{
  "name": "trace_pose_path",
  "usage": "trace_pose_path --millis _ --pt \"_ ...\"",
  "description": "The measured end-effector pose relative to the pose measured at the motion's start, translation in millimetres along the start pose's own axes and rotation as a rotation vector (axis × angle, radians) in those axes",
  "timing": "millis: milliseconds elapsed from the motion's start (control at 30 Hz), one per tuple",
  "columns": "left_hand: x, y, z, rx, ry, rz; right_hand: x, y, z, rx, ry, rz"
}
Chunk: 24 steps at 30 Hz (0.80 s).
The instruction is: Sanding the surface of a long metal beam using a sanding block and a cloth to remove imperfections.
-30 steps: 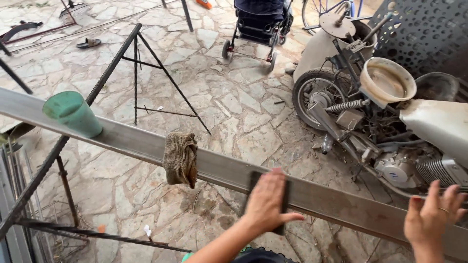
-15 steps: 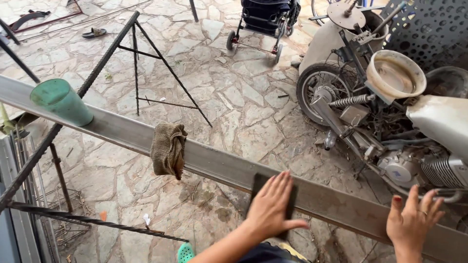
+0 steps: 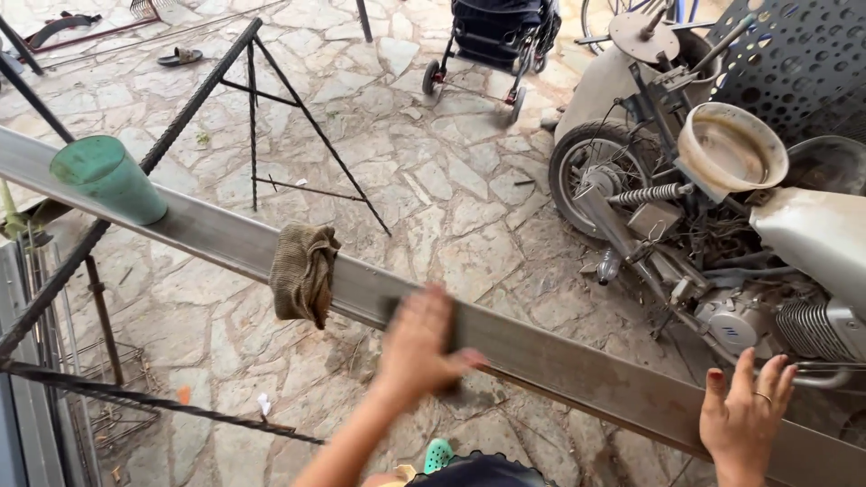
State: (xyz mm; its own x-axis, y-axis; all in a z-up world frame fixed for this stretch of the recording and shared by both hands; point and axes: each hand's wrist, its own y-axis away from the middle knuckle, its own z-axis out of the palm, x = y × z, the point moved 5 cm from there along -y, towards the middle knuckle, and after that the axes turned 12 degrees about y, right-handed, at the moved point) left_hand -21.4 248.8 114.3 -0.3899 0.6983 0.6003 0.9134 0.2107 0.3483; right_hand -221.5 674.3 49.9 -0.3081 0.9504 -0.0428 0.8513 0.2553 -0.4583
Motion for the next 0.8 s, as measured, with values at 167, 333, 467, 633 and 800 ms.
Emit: trace_pose_path --millis 167,333,467,633,800 --pt "24 -49 -12 0.248 -0.021 0.037 -2 0 3 -0.01 0.02 -0.015" --pt "38 -7 64 0.415 -0.094 0.552 -1 -4 -3 -0.043 -0.04 0.031" --pt "-50 -42 9 0.274 -0.088 0.009 5 0 8 -0.032 -0.012 0.034" --pt "20 -54 17 0.17 -0.002 -0.073 5 2 11 -0.115 -0.03 0.057" --pt "15 6 7 0.055 0.124 0.027 38 4 52 0.026 0.043 0.112"
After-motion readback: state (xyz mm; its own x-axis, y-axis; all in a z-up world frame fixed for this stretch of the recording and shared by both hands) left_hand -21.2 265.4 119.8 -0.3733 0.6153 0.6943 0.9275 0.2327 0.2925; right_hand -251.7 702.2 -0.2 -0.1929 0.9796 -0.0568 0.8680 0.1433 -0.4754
